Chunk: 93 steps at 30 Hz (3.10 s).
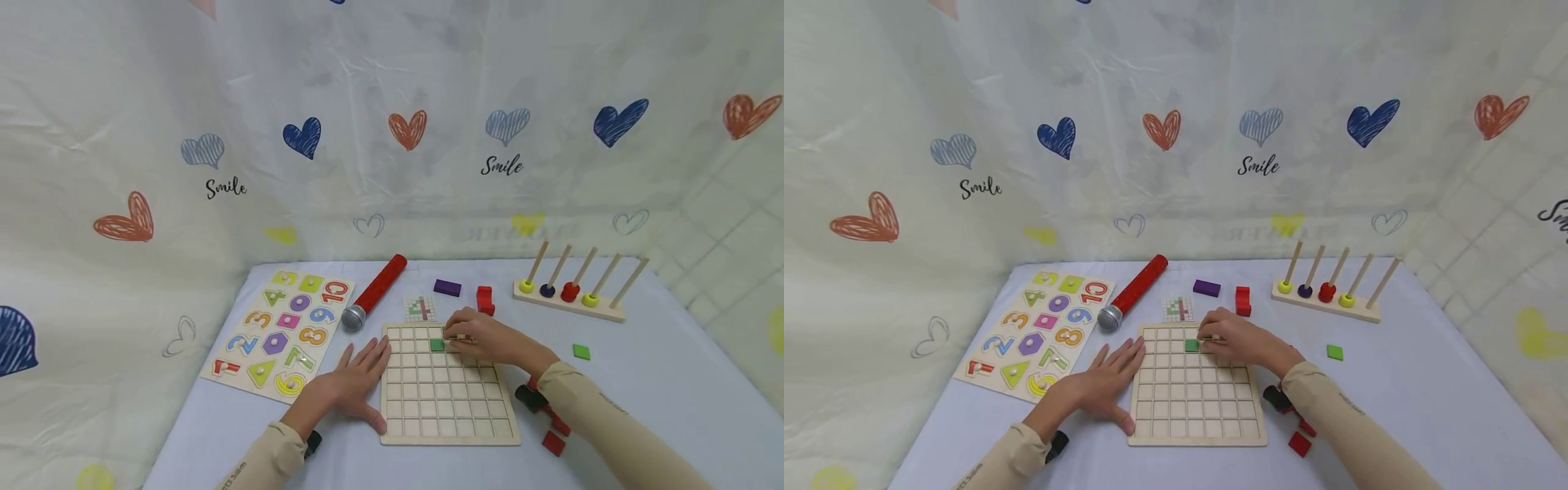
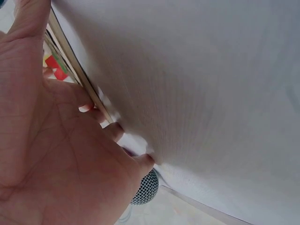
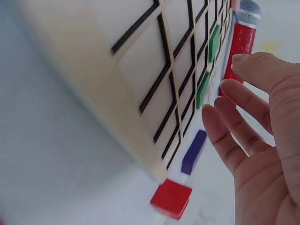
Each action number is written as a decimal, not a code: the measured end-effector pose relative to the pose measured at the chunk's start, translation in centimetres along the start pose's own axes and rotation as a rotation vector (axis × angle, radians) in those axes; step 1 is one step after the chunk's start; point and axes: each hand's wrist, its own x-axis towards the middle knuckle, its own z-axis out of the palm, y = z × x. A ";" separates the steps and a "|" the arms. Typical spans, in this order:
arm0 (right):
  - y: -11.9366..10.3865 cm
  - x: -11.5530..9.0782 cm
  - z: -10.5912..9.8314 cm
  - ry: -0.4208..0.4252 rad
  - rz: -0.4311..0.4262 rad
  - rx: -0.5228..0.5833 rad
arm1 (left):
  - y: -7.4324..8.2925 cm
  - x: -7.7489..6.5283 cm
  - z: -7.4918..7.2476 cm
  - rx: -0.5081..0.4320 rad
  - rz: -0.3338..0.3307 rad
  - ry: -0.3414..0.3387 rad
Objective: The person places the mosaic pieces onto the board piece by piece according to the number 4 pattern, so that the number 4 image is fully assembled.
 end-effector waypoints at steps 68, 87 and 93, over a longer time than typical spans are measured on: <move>7.4 -16.6 -6.5 -0.085 0.465 -0.011 | -0.7 0.6 0.7 -0.041 0.004 -0.002; 4.6 -13.0 -7.1 -0.007 0.345 -0.016 | -0.8 0.8 0.7 -0.035 0.005 0.004; 3.4 -11.4 -7.2 -0.025 0.320 -0.017 | -0.8 0.7 0.9 -0.035 0.005 0.013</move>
